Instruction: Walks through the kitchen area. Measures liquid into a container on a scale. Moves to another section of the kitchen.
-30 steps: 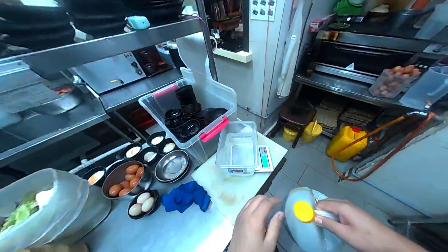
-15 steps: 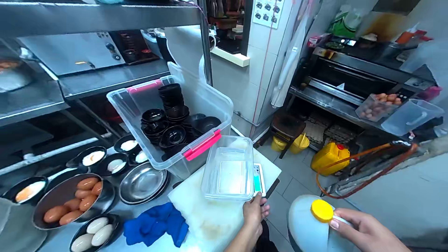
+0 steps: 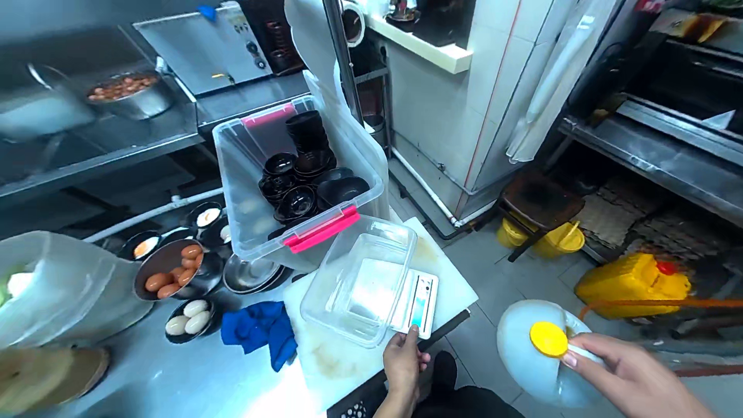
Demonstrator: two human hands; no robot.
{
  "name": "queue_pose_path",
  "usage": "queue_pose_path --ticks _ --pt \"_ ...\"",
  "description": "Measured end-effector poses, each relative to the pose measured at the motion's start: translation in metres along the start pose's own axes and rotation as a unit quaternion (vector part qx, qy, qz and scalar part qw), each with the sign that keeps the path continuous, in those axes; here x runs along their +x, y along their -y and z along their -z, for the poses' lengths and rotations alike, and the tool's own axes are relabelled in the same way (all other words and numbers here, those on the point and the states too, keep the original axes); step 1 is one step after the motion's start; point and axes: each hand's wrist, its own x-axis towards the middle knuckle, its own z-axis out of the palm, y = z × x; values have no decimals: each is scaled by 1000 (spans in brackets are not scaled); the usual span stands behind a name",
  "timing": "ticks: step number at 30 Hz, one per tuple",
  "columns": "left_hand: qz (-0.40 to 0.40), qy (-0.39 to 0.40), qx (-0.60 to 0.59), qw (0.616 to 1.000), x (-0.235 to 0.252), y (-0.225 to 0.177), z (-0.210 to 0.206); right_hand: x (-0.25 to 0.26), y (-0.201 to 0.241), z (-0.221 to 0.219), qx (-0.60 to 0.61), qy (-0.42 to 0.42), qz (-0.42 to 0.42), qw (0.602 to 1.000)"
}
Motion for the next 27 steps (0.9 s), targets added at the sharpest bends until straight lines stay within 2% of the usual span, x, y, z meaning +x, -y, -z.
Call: queue_pose_path --ticks 8,17,27 --pt "-39 -54 45 997 -12 10 23 29 -26 31 -3 16 27 999" --pt "-30 -67 127 989 -16 7 65 39 -33 27 34 42 32 998" --pt "-62 -51 124 989 -9 8 108 35 -27 11 37 35 15 999"
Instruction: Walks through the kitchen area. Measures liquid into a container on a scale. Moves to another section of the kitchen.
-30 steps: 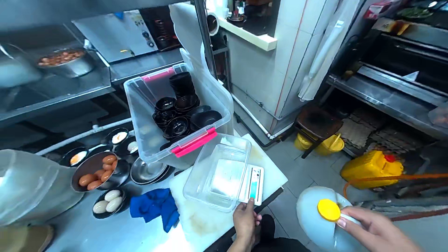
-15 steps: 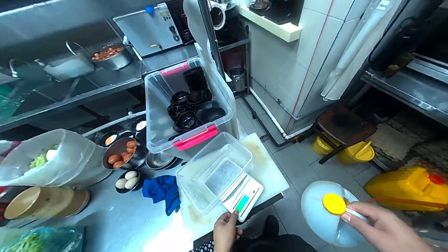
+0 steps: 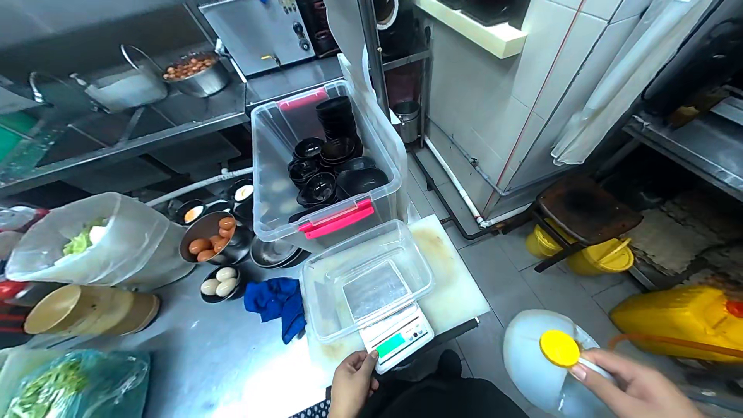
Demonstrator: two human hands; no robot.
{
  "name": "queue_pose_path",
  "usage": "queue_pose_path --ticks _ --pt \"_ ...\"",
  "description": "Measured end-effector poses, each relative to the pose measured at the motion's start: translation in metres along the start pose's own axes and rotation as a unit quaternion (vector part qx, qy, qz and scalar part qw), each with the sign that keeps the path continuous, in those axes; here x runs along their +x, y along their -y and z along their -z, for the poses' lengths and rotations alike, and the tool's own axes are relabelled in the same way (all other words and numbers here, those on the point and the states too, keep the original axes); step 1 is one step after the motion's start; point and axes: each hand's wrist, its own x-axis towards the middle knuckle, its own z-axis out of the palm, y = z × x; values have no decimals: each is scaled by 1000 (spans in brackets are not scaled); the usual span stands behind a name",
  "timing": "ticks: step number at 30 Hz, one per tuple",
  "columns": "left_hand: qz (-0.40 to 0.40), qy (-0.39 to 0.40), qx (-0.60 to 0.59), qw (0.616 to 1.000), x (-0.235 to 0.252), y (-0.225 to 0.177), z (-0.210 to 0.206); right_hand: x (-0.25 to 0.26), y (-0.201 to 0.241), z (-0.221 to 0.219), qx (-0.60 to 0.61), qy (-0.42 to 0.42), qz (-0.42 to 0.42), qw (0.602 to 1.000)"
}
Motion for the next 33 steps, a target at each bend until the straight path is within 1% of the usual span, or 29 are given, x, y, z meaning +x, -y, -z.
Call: queue_pose_path --ticks 4,7,9,10,12,14,16,19,20,22,27,33 --pt "-3 6 8 1000 5 2 10 -1 6 -9 5 -11 -4 1000" --pt "-16 14 37 999 7 4 19 -2 13 -16 12 -16 -20 1000" --pt "-28 -19 46 998 6 -1 33 -3 18 -22 24 -26 -25 999" --pt "-39 -56 34 997 2 -10 42 -4 20 -25 29 -29 -28 999" --pt "-60 -126 -36 990 -3 -41 63 -4 24 -31 37 -39 -29 998" --pt "-79 -154 -102 980 -4 -82 77 -5 27 -38 46 -52 -32 997" --pt "-82 -133 -109 982 -4 -116 81 -6 29 -45 56 -62 -39 996" --pt "-58 -73 -67 993 3 -140 76 -8 29 -54 65 -67 -39 995" --pt "-49 -54 -56 996 6 -143 74 -9 29 -56 64 -68 -38 995" --pt "-55 -42 -61 996 9 -144 72 -10 30 -60 62 -71 -41 995" --pt "-88 -56 -92 990 3 -129 70 -14 33 -66 68 -80 -54 993" --pt "-85 -64 -103 989 -11 -121 68 -20 33 -66 57 -88 -66 992"
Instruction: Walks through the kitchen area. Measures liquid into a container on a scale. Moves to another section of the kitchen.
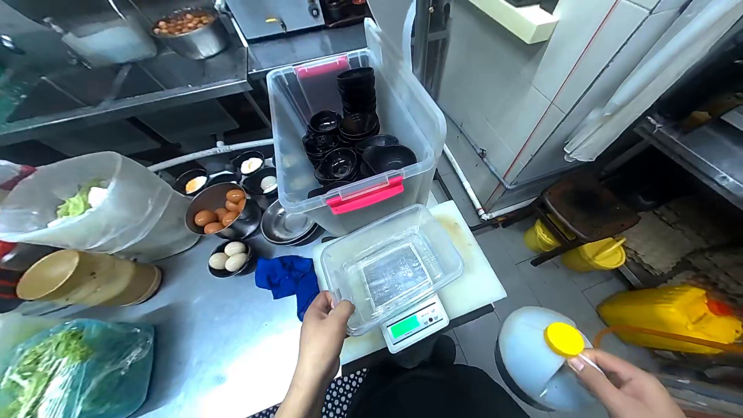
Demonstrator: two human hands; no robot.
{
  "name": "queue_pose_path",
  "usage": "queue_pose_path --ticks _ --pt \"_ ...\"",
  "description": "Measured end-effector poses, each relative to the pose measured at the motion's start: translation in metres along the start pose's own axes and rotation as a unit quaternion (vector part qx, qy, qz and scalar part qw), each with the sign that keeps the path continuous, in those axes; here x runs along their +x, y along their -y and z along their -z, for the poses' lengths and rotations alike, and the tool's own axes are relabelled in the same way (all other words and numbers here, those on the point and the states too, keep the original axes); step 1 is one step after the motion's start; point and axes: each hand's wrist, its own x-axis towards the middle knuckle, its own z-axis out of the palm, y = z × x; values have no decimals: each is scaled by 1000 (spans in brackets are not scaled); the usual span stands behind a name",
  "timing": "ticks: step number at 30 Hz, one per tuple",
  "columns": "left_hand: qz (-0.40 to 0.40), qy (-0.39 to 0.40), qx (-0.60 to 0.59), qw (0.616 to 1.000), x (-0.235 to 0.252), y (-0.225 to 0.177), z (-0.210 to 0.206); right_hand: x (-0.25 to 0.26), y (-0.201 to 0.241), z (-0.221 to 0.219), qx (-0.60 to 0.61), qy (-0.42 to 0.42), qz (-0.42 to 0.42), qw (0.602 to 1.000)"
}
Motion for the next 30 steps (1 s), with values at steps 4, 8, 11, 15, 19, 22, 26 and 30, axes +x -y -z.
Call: queue_pose_path --ticks 4,8,11,15,19,22,26,30 --pt "-10 -6 8 1000 -4 4 3 -1 -3 1 2 0 -3 1000" --pt "-9 -15 8 1000 -4 3 6 0 -4 3 -6 1 -6 1000" --pt "-11 -7 13 1000 -2 4 9 1 -4 2 -6 -1 -6 1000" --pt "-12 -2 27 1000 -1 4 11 3 -4 0 -3 -3 -4 1000" --pt "-12 -5 22 1000 -2 4 11 5 -2 -4 -5 -1 -12 1000" --pt "-9 -2 19 1000 -3 4 11 5 -2 -6 -3 0 -12 1000" --pt "19 -19 13 1000 -6 2 17 4 -3 -9 -2 9 -12 1000" --pt "-127 -103 34 986 -12 0 35 3 -2 -11 3 21 -15 1000"
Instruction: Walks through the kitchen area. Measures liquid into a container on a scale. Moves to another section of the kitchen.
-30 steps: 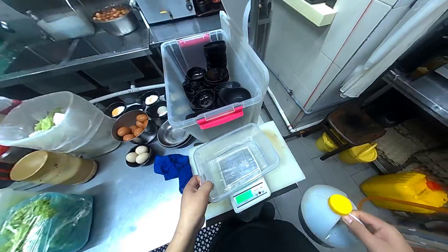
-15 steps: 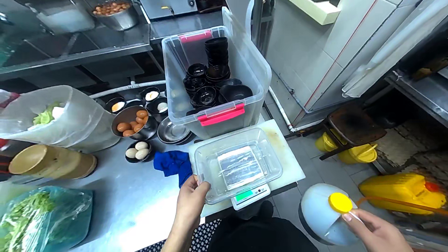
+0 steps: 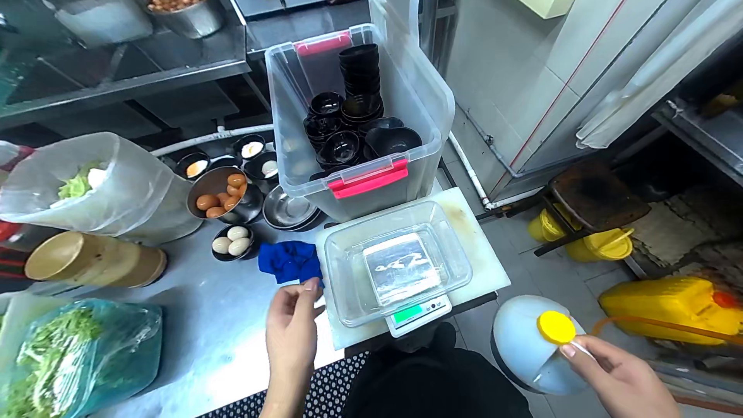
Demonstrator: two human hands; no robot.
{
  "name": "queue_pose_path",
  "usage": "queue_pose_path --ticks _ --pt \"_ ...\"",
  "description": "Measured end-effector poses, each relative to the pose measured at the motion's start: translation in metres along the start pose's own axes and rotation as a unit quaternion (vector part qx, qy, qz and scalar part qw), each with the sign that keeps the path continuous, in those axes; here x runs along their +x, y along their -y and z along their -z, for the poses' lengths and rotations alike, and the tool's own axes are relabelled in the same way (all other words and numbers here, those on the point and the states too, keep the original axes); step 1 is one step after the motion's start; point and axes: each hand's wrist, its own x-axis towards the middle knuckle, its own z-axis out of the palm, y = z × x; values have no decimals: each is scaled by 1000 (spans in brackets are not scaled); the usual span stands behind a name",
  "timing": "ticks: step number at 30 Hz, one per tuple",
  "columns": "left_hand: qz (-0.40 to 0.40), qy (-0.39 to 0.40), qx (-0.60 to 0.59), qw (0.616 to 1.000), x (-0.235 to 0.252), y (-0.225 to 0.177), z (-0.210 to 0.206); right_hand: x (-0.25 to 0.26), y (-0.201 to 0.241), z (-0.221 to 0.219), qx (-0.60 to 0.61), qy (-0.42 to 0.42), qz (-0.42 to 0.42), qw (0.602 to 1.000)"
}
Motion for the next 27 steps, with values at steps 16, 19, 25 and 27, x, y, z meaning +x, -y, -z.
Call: queue_pose_path --ticks 16,19,25,27 --pt "-271 -3 -75 960 -20 -33 7 8 37 26 149 -58 85 983" --pt "-255 -7 -81 964 -17 -25 7 23 48 21 175 -90 118 973" --pt "-205 -48 -72 975 -8 2 13 61 47 -7 206 -110 104 967" --pt "-166 -62 -71 982 -7 14 17 68 40 -14 218 -110 111 963"
